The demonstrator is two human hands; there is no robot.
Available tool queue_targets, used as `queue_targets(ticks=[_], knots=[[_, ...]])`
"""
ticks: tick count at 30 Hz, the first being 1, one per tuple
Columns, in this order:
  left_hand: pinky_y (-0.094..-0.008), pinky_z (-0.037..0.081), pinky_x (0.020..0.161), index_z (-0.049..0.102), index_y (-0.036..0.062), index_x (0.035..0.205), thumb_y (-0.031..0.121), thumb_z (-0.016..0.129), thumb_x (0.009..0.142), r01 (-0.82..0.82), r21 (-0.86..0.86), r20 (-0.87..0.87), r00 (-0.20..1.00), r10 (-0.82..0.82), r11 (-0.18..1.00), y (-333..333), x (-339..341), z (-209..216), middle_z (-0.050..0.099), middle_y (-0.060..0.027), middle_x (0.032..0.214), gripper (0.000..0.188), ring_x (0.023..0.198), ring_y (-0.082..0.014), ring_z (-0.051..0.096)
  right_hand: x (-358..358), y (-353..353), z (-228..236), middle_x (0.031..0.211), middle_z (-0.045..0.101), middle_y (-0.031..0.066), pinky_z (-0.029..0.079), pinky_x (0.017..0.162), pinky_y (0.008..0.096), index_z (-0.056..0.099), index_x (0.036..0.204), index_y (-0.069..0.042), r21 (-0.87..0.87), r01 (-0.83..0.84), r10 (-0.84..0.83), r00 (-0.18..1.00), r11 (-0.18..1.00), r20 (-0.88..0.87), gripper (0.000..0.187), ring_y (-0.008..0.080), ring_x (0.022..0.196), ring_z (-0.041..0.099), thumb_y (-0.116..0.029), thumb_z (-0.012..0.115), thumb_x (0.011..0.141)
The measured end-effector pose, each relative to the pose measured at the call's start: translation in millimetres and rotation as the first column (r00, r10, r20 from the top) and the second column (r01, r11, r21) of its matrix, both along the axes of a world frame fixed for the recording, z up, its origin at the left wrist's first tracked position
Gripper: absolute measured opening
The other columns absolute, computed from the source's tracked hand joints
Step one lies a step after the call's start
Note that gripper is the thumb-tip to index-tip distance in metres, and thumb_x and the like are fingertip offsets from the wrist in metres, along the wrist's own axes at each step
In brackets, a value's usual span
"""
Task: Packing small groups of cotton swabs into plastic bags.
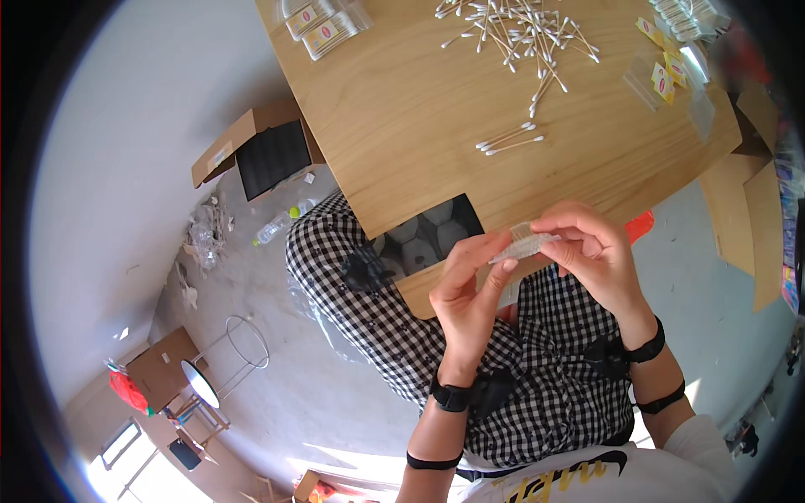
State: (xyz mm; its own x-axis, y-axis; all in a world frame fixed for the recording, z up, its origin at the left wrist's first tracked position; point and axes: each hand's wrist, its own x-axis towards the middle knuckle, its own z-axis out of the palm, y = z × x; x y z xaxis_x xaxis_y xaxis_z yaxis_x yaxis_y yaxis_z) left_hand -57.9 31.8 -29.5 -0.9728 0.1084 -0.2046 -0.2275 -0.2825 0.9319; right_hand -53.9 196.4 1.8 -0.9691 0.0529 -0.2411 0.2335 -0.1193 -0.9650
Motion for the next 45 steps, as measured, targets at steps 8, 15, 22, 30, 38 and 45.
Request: queue_targets(ticks=[8, 15, 22, 30, 38, 45], knots=[[-0.0280, 0.054, 0.073, 0.073, 0.0010, 0.097, -0.005, 0.072, 0.078, -0.113, -0.513, -0.506, 0.840, -0.194, 0.851, 6.5, -6.3, 16.1, 0.068, -0.0103, 0.099, 0.020, 0.085, -0.0203, 0.066, 6.6, 11.4, -18.8, 0.090, 0.065, 0.0036, 0.045, 0.061, 0.0210, 0.071, 0.084, -0.004, 0.378, 0.127, 0.005, 0.944, 0.917, -0.330, 0.002, 0.0096, 0.074, 0.058, -0.003, 0.069, 0.084], [-0.0251, 0.053, 0.072, 0.074, -0.0002, 0.090, -0.004, 0.073, 0.079, -0.167, -0.487, -0.461, 0.883, -0.089, 0.857, 3.3, 5.4, 9.5, 0.070, -0.0090, 0.096, 0.012, 0.084, -0.0163, 0.066, 17.9, 2.9, -11.6, 0.088, 0.066, 0.0017, 0.042, 0.058, 0.0213, 0.072, 0.086, -0.004, 0.422, 0.147, 0.026, 0.926, 0.895, -0.376, 0.002, 0.0071, 0.069, 0.055, -0.005, 0.070, 0.084], [-0.0256, 0.052, 0.073, 0.073, -0.0007, 0.091, -0.002, 0.071, 0.081, -0.130, -0.382, -0.427, 0.903, -0.050, 0.915, 3.2, 5.2, -1.7, 0.070, -0.0089, 0.095, 0.010, 0.083, -0.0160, 0.065, 27.9, -0.6, -14.0, 0.088, 0.067, 0.0025, 0.042, 0.060, 0.0207, 0.071, 0.087, -0.003, 0.449, 0.150, 0.032, 0.928, 0.881, -0.371, 0.004, 0.0068, 0.071, 0.055, -0.006, 0.069, 0.085], [-0.0280, 0.053, 0.078, 0.062, 0.0021, 0.114, 0.002, 0.074, 0.080, -0.099, -0.386, -0.443, 0.892, -0.090, 0.917, -5.0, 9.0, 4.9, 0.068, -0.0088, 0.102, 0.036, 0.090, -0.0177, 0.065, 38.0, -5.1, -18.2, 0.093, 0.066, 0.0029, 0.045, 0.060, 0.0199, 0.069, 0.092, -0.002, 0.176, 0.164, -0.134, 0.976, 0.971, -0.172, 0.007, 0.0088, 0.078, 0.060, -0.007, 0.066, 0.089], [-0.0255, 0.053, 0.081, 0.053, -0.0035, 0.121, 0.006, 0.070, 0.087, 0.093, 0.069, 0.039, 0.995, -0.096, 0.993, -28.9, 46.7, 30.9, 0.063, -0.0097, 0.110, 0.040, 0.095, -0.0110, 0.062, 54.0, -18.6, 39.8, 0.091, 0.062, 0.0001, 0.042, 0.058, 0.0191, 0.059, 0.103, -0.006, -0.059, 0.140, -0.132, 0.983, 0.988, 0.126, 0.017, 0.0064, 0.077, 0.055, -0.021, 0.059, 0.096], [-0.0313, 0.051, 0.092, 0.046, -0.0044, 0.134, 0.012, 0.079, 0.080, 0.215, -0.091, -0.166, 0.960, -0.227, 0.972, -37.3, 70.0, 118.4, 0.061, -0.0114, 0.113, 0.066, 0.103, -0.0165, 0.062, 67.0, -32.2, 71.1, 0.081, 0.054, -0.0049, 0.039, 0.067, 0.0171, 0.056, 0.093, -0.006, 0.059, 0.195, -0.183, 0.968, 0.979, -0.170, 0.025, 0.0002, 0.075, 0.046, -0.029, 0.051, 0.101]])
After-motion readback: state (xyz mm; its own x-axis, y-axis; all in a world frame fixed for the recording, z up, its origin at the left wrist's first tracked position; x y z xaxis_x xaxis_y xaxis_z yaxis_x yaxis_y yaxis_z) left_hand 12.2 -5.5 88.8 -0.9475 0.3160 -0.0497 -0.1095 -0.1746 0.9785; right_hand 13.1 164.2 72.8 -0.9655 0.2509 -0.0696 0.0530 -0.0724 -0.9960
